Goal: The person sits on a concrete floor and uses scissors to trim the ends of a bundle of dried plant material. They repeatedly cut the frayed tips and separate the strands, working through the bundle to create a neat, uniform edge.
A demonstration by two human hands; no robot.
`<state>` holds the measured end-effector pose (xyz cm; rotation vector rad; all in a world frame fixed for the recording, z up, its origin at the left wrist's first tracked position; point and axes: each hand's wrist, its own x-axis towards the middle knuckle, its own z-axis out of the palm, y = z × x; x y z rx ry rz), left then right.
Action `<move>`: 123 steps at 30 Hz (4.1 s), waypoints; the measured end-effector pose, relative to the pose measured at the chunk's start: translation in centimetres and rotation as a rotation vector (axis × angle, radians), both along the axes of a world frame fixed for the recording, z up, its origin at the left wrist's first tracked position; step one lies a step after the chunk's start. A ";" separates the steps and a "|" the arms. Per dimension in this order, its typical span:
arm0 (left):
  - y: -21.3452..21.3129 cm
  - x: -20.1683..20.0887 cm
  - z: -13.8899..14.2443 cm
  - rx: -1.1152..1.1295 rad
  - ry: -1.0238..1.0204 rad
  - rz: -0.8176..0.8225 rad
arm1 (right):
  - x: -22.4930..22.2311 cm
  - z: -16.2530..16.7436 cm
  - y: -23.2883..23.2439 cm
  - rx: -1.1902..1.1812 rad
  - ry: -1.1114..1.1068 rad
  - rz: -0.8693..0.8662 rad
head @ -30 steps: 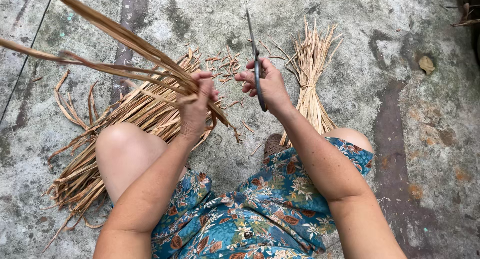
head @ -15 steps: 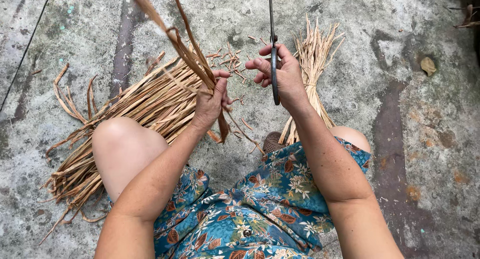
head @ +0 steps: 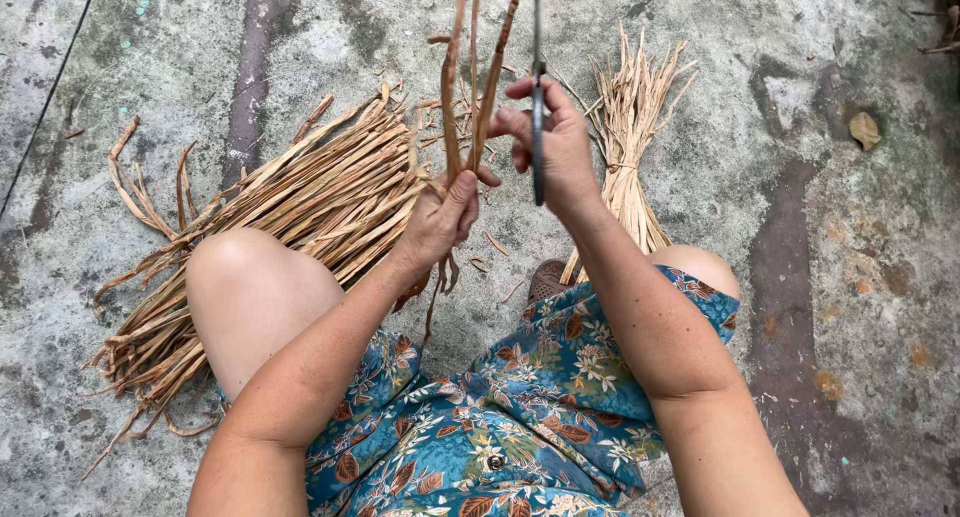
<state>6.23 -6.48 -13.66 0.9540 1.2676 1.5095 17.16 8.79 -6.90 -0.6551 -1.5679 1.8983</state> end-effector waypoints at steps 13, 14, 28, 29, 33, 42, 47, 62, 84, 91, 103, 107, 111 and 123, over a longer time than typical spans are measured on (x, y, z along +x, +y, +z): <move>-1.5 -3.7 1.9 -0.042 -0.113 0.298 | 4.2 3.2 2.7 0.478 -0.241 0.005; -1.4 -3.8 1.8 -0.041 -0.107 0.301 | 4.2 3.0 2.7 0.492 -0.275 0.038; -1.1 -4.1 1.4 -0.085 -0.009 0.470 | 3.7 3.2 0.7 0.461 -0.320 0.355; -1.0 -4.0 1.3 -0.110 0.022 0.488 | 3.4 3.1 0.5 0.481 -0.398 0.322; -0.9 -3.8 1.2 -0.163 0.163 0.482 | 2.5 2.8 0.6 0.498 -0.462 0.238; -1.2 -3.3 1.7 -0.298 0.281 0.449 | 2.2 2.6 0.5 0.534 -0.418 0.200; -1.3 -3.2 1.2 -0.242 0.359 0.422 | 1.6 2.1 0.7 0.624 -0.435 0.138; -1.5 -4.4 0.7 -0.222 0.342 0.479 | 1.7 3.0 -0.2 0.345 -0.316 0.112; -3.4 -5.0 2.4 -0.207 0.284 0.291 | 6.3 2.9 8.9 0.264 -0.197 -0.101; -3.7 -5.1 2.2 -0.267 0.329 0.256 | 7.0 4.0 8.7 0.331 -0.227 -0.158; -3.3 -5.3 1.6 -0.286 0.318 0.356 | 6.0 3.3 7.3 0.364 0.024 -0.061; -2.8 -5.0 1.0 -0.217 0.266 0.340 | 5.3 3.4 4.3 0.425 -0.159 0.198; -2.2 -4.9 0.6 -0.150 0.291 0.295 | 4.6 3.8 1.6 0.587 -0.340 0.288; -2.2 -4.7 0.3 -0.242 0.587 0.311 | 3.7 4.8 0.6 0.762 -0.568 0.139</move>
